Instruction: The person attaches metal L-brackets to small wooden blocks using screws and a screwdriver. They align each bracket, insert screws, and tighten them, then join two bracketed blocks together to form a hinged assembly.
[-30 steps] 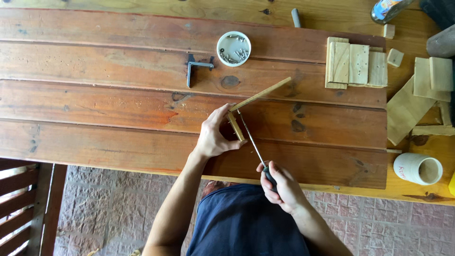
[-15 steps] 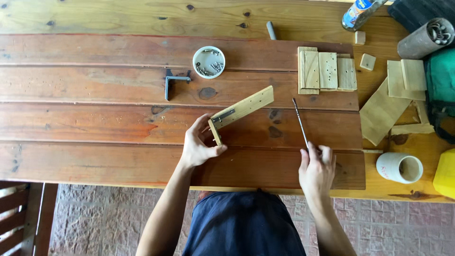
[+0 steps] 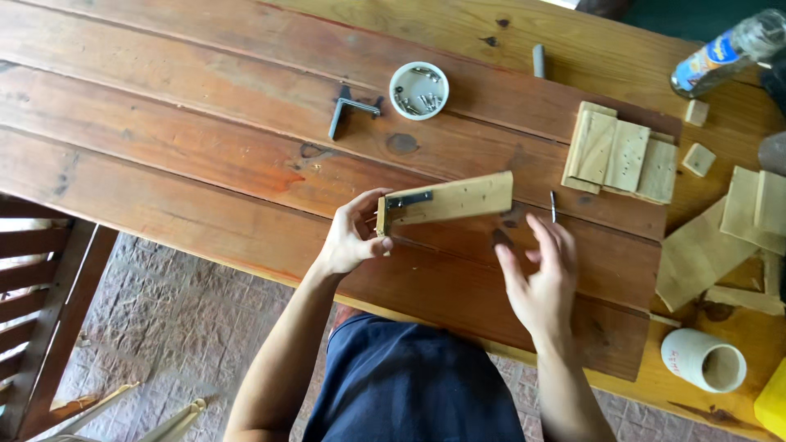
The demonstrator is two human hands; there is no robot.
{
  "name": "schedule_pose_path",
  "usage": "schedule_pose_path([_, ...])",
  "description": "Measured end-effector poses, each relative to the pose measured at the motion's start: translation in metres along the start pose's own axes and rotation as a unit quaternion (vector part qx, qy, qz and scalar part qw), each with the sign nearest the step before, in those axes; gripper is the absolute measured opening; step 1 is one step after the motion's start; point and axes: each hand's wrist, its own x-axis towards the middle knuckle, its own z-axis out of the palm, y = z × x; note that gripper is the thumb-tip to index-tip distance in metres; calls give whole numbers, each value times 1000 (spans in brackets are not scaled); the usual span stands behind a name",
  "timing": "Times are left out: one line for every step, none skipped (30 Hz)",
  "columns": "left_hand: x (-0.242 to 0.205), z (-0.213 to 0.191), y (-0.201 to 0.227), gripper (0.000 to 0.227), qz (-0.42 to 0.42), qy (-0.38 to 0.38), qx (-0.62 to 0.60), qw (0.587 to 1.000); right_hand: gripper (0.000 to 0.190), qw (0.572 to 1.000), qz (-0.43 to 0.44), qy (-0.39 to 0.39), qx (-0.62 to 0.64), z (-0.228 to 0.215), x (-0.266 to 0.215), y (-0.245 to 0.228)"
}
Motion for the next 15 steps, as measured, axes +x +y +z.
schedule_pose_path([-1, -2, 5, 96, -12, -9, 6, 1000, 56, 999, -29, 9, 30, 10, 10, -6])
schedule_pose_path([-1, -5, 10, 96, -25, -17, 11, 999, 60, 996, -58, 17, 60, 20, 21, -13])
schedule_pose_path([-1, -7, 14, 96, -27, -17, 9, 999, 60, 997, -56, 16, 58, 29, 29, -17])
schedule_pose_path([0, -10, 18, 97, -34, -25, 13, 999, 62, 994, -90, 27, 47, 38, 38, -21])
schedule_pose_path([3, -15, 24, 98, -40, -35, 19, 998, 65, 991, -123, 41, 37, 49, 48, -26])
schedule_pose_path([6, -20, 26, 98, -41, -38, 19, 998, 65, 991, -121, 42, 35, 62, 52, -28])
schedule_pose_path([6, -26, 29, 98, -38, -50, 37, 997, 61, 995, -102, 15, -6, 74, 54, -30])
schedule_pose_path([8, -31, 31, 97, -34, -63, 55, 996, 58, 995, -83, -12, -46, 87, 56, -32])
schedule_pose_path([10, -35, 36, 97, -41, -65, 54, 996, 58, 996, -75, -14, -48, 90, 58, -46])
schedule_pose_path([13, -39, 41, 99, -48, -77, 47, 995, 50, 992, -78, -34, -96, 93, 61, -60])
schedule_pose_path([18, -44, 46, 102, -55, -91, 41, 994, 45, 985, -81, -52, -143, 97, 66, -74])
schedule_pose_path([21, -48, 52, 102, -63, -95, 41, 993, 45, 985, -72, -53, -145, 101, 68, -78])
schedule_pose_path([26, -53, 58, 103, -66, -107, 36, 991, 38, 981, -90, -62, -162, 104, 71, -81])
schedule_pose_path([31, -57, 63, 104, -70, -120, 31, 990, 32, 975, -107, -71, -180, 108, 73, -85])
schedule_pose_path([34, -63, 65, 104, -77, -126, 31, 989, 32, 976, -98, -70, -182, 117, 73, -81])
